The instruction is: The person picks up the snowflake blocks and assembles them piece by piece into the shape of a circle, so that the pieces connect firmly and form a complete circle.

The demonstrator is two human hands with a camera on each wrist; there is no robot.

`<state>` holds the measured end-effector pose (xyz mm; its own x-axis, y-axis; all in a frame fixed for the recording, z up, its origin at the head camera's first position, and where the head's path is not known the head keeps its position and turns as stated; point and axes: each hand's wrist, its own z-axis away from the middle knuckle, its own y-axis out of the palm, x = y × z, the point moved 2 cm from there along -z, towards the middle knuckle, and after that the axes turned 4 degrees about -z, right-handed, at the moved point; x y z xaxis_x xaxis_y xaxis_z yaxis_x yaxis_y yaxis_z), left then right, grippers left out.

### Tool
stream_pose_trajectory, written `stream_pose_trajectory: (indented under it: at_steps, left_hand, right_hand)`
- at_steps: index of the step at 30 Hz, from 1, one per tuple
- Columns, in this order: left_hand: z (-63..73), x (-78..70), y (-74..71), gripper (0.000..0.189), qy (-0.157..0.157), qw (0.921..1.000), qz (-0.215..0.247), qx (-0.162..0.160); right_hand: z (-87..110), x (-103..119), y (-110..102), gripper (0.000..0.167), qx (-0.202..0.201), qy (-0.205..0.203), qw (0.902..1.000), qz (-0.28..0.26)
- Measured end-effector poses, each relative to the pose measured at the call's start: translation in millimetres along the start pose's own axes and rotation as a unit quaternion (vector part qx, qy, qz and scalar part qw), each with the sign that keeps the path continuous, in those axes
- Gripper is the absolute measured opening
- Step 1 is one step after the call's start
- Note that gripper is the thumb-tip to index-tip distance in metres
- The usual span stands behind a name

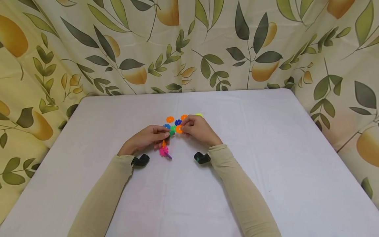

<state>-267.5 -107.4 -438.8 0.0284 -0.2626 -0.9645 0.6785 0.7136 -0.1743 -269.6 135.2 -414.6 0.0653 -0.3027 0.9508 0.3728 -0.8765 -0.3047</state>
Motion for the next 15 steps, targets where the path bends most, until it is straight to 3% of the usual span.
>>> stream_pose_trajectory:
  at_steps: [15]
  left_hand:
    - [0.5, -1.0, 2.7, 0.025, 0.000, 0.9996, -0.020, -0.022]
  right_hand:
    - [1.2, 0.8, 11.5, 0.011, 0.016, -0.012, 0.9998, 0.000]
